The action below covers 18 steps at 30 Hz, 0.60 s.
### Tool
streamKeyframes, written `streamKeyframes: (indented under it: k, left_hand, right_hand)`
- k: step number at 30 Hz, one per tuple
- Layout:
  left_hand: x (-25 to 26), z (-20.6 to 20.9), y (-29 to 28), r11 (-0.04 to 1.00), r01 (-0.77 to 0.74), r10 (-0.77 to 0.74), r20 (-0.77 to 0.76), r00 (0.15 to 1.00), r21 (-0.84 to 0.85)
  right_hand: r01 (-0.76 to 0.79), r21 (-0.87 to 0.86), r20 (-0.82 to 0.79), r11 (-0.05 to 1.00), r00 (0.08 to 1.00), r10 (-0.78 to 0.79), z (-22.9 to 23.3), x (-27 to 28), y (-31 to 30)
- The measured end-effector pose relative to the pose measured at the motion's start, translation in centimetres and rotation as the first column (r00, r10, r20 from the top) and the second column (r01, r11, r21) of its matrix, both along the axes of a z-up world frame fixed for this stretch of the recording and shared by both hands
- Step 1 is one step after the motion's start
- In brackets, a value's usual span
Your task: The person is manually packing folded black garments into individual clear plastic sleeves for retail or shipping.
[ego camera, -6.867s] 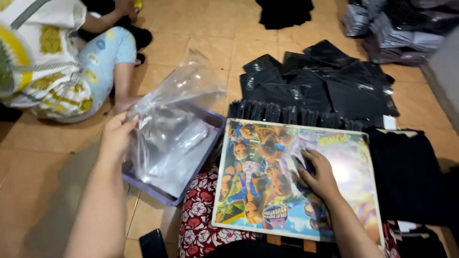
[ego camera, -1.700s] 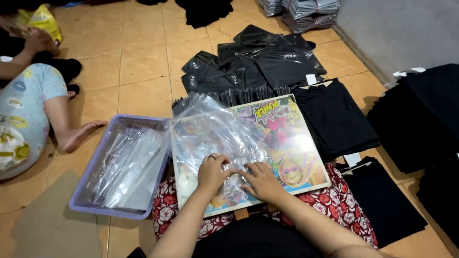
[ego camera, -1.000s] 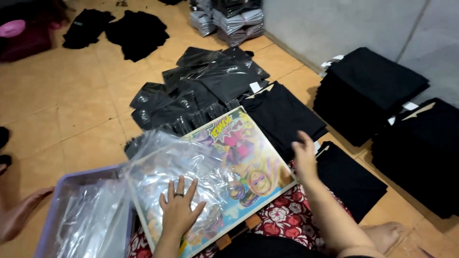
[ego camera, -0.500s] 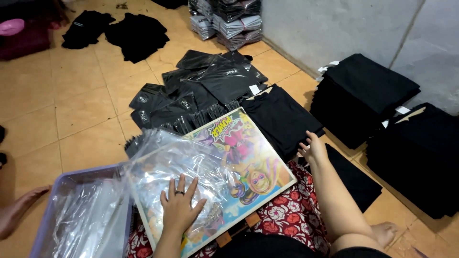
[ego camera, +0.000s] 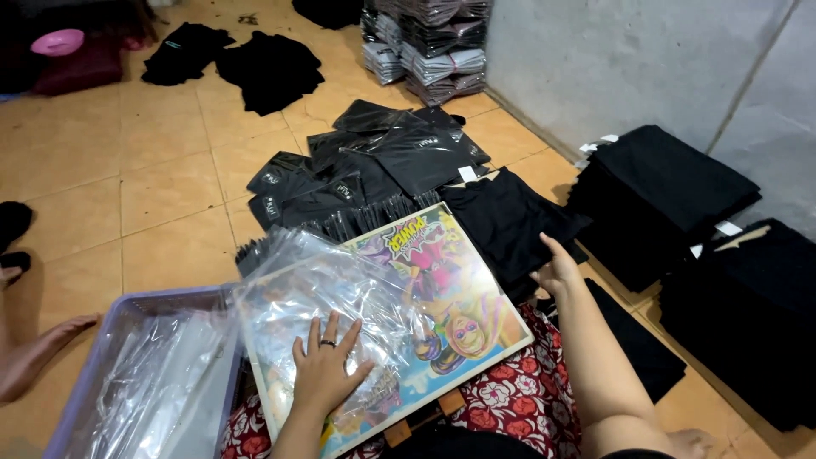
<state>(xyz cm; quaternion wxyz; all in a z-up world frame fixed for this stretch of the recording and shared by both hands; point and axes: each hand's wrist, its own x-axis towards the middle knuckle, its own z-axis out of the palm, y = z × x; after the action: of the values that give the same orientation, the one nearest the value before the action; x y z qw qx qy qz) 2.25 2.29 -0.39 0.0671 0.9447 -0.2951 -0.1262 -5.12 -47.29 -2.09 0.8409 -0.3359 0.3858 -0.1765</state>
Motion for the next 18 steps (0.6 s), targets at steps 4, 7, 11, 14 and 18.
streamKeyframes:
  k: [4, 7, 11, 14, 18]
  left_hand:
    - [-0.1, 0.9, 0.0, 0.999, 0.034, -0.033, -0.049, 0.998, 0.016]
    - [0.3, 2.8, 0.0, 1.0, 0.015, -0.014, -0.166, 0.986, 0.005]
    - [0.8, 6.1, -0.3, 0.998, -0.054, 0.036, -0.412, 0.91, -0.031]
    - [1.2, 4.4, -0.7, 0.934, -0.205, 0.068, -0.421, 0.905, -0.291]
    - [-0.4, 7.0, -1.2, 0.629, -0.57, 0.02, -0.722, 0.691, -0.528]
  right_hand:
    - [0.104, 0.045, -0.063, 0.994, 0.993, -0.101, -2.1, 1.6, -1.7]
    - [0.295, -0.063, 0.055, 0.954, 0.955, -0.291, -4.3, 2.2, -3.9]
    - [0.245, -0.234, 0.191, 0.941, 0.961, -0.202, -1.1, 0.6, -2.3]
    - [0.116, -0.335, 0.072, 0.935, 0.993, -0.098, 3.7, -1.1, 2.4]
    - [-0.04, -0.437, -0.129, 0.899, 0.991, -0.019, 8.2, -2.0, 10.8]
